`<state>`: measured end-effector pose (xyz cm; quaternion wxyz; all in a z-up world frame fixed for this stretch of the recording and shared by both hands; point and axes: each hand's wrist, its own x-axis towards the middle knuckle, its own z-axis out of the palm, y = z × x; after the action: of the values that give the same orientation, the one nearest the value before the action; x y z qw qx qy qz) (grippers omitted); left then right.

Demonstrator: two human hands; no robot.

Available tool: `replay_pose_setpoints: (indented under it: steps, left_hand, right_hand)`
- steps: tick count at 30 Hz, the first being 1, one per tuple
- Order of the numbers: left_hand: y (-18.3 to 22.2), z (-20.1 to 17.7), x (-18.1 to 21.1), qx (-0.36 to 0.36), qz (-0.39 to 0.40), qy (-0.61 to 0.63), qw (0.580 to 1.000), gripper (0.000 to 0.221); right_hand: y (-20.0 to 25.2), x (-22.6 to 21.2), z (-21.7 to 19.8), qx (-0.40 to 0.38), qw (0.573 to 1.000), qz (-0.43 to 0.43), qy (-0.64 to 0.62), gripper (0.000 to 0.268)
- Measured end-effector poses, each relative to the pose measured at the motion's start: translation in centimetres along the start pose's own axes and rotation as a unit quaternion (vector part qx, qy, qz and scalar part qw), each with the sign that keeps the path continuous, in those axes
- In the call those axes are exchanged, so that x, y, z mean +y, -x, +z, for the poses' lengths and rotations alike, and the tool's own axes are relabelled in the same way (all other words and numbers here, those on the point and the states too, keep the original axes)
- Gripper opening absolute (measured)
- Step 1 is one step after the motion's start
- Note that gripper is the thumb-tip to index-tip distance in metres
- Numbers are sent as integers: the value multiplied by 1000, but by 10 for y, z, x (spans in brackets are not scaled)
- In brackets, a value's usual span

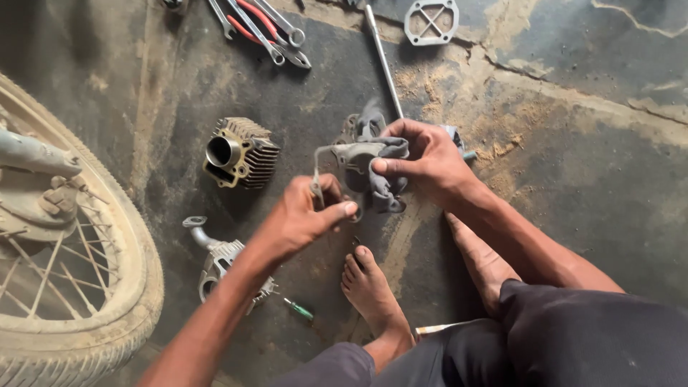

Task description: The recorder and an assistant are cleaning and inspecting motorcycle engine components on a workshop floor.

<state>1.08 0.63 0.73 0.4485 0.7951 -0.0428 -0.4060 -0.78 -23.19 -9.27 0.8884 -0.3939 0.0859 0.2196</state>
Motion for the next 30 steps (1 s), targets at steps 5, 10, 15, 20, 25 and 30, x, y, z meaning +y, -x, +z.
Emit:
replay_pose_setpoints:
  steps: [5,10,15,20,25,30]
  left_hand:
    - [-6,-21,15,-58,-56,-67,994,20]
    - [-2,-14,41,-16,-62,-38,997,19]
    - [-6,28,4,138,5,179,974,23]
    - [-7,19,-11,120,6,175,977,18]
    - [-3,6,-1,26,-29,126,991,16]
    - [-2,6,-2,-50,-60,119,990,21]
  right_hand:
    - [-1,-1,1,-13,1000,7,21,33]
    - [-5,-1,-1,12,1000,-19,-16,35]
    - [-1,11,17,78,993,-38,-80,31]
    - [1,16,18,40,998,-1,-44,31]
    - [1,13,2,6,1000,2,12,29]
    - [1,1,6,-25,999,-25,19,26]
